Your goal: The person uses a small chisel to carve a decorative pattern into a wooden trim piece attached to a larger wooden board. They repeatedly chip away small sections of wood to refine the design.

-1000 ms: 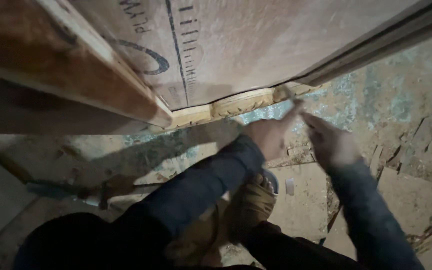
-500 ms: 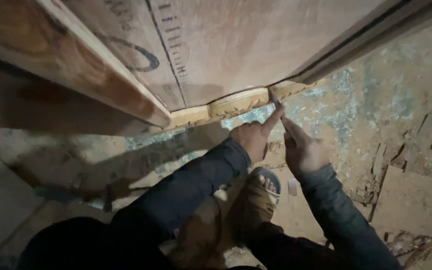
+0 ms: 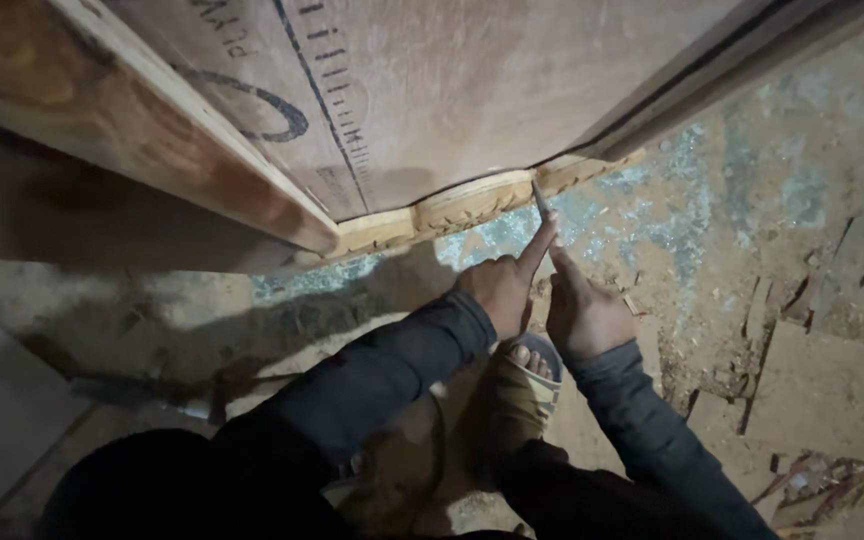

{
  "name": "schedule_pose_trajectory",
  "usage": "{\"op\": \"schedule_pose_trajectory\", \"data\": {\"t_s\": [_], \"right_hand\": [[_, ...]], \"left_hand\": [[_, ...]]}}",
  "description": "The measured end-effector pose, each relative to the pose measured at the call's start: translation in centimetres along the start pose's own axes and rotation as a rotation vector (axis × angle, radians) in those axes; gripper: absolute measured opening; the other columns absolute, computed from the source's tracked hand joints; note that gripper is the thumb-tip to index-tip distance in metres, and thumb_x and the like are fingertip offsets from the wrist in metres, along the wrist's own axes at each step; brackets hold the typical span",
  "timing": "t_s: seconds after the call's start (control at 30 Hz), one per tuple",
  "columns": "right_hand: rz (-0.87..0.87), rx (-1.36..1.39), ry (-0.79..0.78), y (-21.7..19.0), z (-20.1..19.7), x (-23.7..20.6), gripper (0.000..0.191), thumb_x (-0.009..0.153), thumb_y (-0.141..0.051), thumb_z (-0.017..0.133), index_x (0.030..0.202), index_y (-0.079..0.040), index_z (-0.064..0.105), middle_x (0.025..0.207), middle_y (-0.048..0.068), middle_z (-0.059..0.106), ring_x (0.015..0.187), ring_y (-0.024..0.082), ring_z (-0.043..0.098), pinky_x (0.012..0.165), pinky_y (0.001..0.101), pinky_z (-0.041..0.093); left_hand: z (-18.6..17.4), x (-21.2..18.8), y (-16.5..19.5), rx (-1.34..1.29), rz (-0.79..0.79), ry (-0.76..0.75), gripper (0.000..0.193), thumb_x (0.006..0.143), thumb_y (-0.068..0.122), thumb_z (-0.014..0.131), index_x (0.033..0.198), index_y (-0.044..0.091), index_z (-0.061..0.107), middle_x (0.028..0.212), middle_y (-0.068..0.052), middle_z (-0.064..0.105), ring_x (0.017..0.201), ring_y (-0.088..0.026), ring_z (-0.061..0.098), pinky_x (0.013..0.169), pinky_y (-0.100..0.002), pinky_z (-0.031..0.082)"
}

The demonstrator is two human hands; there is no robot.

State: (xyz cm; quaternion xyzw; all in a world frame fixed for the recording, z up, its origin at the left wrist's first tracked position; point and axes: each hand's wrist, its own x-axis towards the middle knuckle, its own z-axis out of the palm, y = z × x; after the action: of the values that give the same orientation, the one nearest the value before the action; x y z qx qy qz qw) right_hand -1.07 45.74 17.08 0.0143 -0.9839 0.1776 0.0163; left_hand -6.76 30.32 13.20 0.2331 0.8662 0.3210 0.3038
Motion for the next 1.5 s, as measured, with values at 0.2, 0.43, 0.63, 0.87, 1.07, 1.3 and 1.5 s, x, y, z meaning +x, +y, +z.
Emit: {"op": "schedule_pose_trajectory", "data": {"t_s": [0.2,0.43,0.63,0.87,1.07,1.3,1.5], "right_hand": [[-0.027,-0.009,-0.033,-0.4,-0.2,1.2,0.042,0.098,-0.016,0.060,0.139,-0.016,0.065,0.074,0.021,0.068,0.061,0.041,0.065,0.056,0.0500,0.052],[0.024,-0.056,-0.101,-0.9,-0.9,0.4,0.042,0.097,-0.019,0.059,0.139,-0.018,0.063,0.074,0.021,0.069,0.062,0.040,0.067,0.058,0.0504,0.053],[0.024,-0.026,-0.052,-1.1,-0.7,0.3,0.039,0.098,-0.018,0.059,0.137,-0.016,0.063,0.081,0.021,0.072,0.066,0.041,0.069,0.058,0.0496,0.054],[0.059,0.017,-0.099,-1.0,-0.4,0.1,0.043,0.096,-0.017,0.059,0.138,-0.016,0.064,0.084,0.022,0.072,0.069,0.042,0.069,0.062,0.0511,0.055],[0.059,0.102,-0.048,-1.4,-0.4,1.5,0.041,0.099,-0.016,0.057,0.139,-0.014,0.062,0.089,0.027,0.070,0.076,0.044,0.070,0.066,0.0519,0.056],[-0.025,0.044,-0.049,-2.8,-1.5,1.0,0.044,0.097,-0.017,0.056,0.141,-0.013,0.060,0.087,0.026,0.071,0.072,0.046,0.068,0.061,0.0542,0.053],[0.008,-0.060,-0.082,-3.0,-0.7,1.5,0.043,0.099,-0.017,0.058,0.142,-0.015,0.059,0.082,0.022,0.070,0.071,0.044,0.068,0.063,0.0544,0.053]], "left_hand": [[0.4,0.5,0.2,-0.079,0.015,0.072,0.113,0.086,0.013,0.065,0.164,0.020,-0.017,0.084,-0.028,0.073,0.072,-0.043,0.072,0.067,-0.053,0.058],[-0.4,-0.6,0.2,-0.116,0.045,0.018,0.125,0.079,0.020,0.075,0.160,0.013,-0.020,0.078,-0.027,0.071,0.067,-0.043,0.070,0.064,-0.052,0.057],[-0.5,-1.1,0.7,-0.172,0.114,0.090,0.124,0.081,0.015,0.072,0.163,0.009,-0.021,0.082,-0.026,0.072,0.071,-0.042,0.071,0.066,-0.051,0.058],[0.4,-0.7,0.9,-0.036,-0.028,-0.062,0.126,0.080,0.012,0.070,0.161,0.011,-0.026,0.085,-0.028,0.071,0.072,-0.042,0.072,0.068,-0.050,0.058],[-0.2,-0.5,0.5,-0.236,0.037,0.020,0.128,0.075,0.013,0.072,0.158,0.013,-0.026,0.081,-0.025,0.073,0.069,-0.042,0.071,0.064,-0.050,0.057],[-0.9,-1.0,0.5,-0.203,0.035,0.024,0.131,0.078,0.016,0.074,0.161,0.015,-0.027,0.080,-0.028,0.071,0.069,-0.043,0.071,0.066,-0.051,0.058],[-1.2,-0.7,-0.6,-0.185,0.096,-0.021,0.133,0.074,0.020,0.079,0.158,0.018,-0.024,0.081,-0.027,0.072,0.070,-0.042,0.070,0.065,-0.051,0.057]]}}
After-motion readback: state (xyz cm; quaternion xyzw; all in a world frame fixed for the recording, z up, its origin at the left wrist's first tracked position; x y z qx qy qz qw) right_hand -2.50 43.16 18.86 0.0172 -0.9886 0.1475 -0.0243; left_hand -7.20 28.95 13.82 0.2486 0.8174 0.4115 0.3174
